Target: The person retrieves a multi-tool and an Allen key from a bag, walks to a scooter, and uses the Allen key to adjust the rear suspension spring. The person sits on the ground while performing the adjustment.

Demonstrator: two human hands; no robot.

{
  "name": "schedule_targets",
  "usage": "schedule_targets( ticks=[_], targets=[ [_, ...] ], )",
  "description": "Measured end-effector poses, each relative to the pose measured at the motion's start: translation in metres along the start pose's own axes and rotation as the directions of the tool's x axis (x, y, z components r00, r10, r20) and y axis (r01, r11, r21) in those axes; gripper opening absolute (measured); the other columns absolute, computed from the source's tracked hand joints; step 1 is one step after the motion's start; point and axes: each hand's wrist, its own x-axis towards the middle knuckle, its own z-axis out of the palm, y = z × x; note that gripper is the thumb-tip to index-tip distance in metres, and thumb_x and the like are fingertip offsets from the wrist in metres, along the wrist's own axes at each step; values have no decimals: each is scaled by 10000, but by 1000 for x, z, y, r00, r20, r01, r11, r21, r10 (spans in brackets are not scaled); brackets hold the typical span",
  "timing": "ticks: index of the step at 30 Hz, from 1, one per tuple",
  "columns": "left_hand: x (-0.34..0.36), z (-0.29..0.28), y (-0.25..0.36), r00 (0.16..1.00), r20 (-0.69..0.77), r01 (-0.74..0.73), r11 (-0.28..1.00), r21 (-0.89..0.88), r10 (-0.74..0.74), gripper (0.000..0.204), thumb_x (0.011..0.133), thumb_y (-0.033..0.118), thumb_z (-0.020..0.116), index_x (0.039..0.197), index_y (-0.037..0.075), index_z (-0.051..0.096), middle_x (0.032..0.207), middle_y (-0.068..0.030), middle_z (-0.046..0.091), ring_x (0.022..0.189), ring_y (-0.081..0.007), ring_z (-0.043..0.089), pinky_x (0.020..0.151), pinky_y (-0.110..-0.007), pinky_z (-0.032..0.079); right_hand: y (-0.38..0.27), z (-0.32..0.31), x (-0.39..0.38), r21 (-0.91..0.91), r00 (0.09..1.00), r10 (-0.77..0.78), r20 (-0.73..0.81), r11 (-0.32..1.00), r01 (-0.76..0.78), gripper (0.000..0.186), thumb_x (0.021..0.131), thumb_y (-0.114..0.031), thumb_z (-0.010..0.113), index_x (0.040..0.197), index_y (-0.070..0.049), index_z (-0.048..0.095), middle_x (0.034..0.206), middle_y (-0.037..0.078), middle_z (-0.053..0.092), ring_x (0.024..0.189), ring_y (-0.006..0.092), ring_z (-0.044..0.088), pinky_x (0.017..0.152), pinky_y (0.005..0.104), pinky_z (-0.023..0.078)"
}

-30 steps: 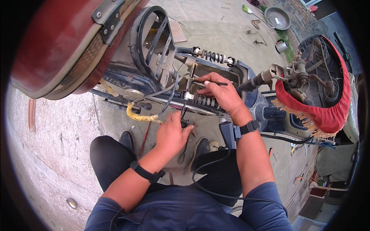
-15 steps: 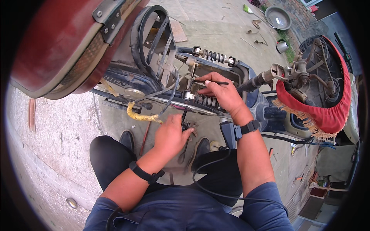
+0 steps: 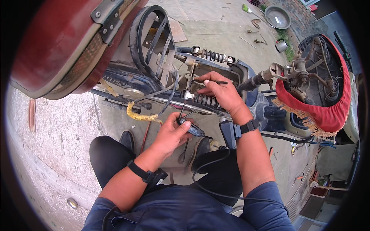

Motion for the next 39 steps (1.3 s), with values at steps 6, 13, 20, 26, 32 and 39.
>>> schedule_targets(
  ticks=[6, 13, 20, 26, 32, 39],
  targets=[
    [0, 3, 5, 994, 99, -21, 983, -184, 40, 345, 1013, 272, 677, 1277, 137, 500, 1141, -22, 687, 912, -130, 687, 754, -285, 529, 5, -5, 2, -56, 998, -33, 50, 998, 36, 304, 1031, -205, 511, 1265, -25, 584, 1304, 83, 659, 1060, 216, 713, 914, 333, 568],
    [10, -2, -9, 933, -8, -288, 762, 580, 359, 412, 931, 273, 758, 1183, 40, 529, 1002, -103, 696, 817, -256, 697, 699, -417, 541, 1, -3, 0, -71, 998, -23, 50, 997, 26, 305, 1028, -205, 506, 1264, -29, 583, 1299, 82, 659, 1059, 213, 711, 913, 332, 566],
    [10, -1, 3, 693, 243, -264, -74, 962, 679, 478, 758, 293, 857, 1016, 37, 547, 951, -162, 609, 913, -401, 627, 756, -500, 521, 3, -6, 1, -77, 999, 5, 51, 997, -1, 304, 1030, -203, 506, 1267, -29, 580, 1297, 85, 659, 1061, 215, 711, 913, 335, 568],
    [4, -2, -3, 752, 202, -234, -32, 972, 627, 478, 763, 293, 855, 1022, 32, 548, 961, -161, 610, 913, -396, 629, 756, -492, 526, 2, -5, 1, -69, 999, 5, 48, 998, -1, 301, 1029, -201, 508, 1262, -26, 581, 1299, 89, 659, 1066, 219, 710, 918, 340, 568],
    [-1, 1, 1, 909, -56, -218, 585, 781, 414, 429, 883, 256, 802, 1115, 16, 532, 911, -88, 654, 750, -205, 651, 640, -354, 524, 0, -1, 0, -45, 1000, -9, 21, 999, 10, 273, 1017, -179, 518, 1229, -35, 614, 1229, 69, 669, 991, 177, 711, 858, 306, 549],
    [9, -9, -8, 988, 2, -155, 980, 128, 156, 324, 990, 225, 704, 1232, 135, 510, 980, 4, 674, 801, -84, 652, 671, -255, 520, -2, -1, -1, -51, 1000, 12, -2, 999, -12, 261, 1013, -172, 519, 1214, -47, 630, 1192, 49, 677, 950, 158, 716, 825, 286, 538]
  ],
)
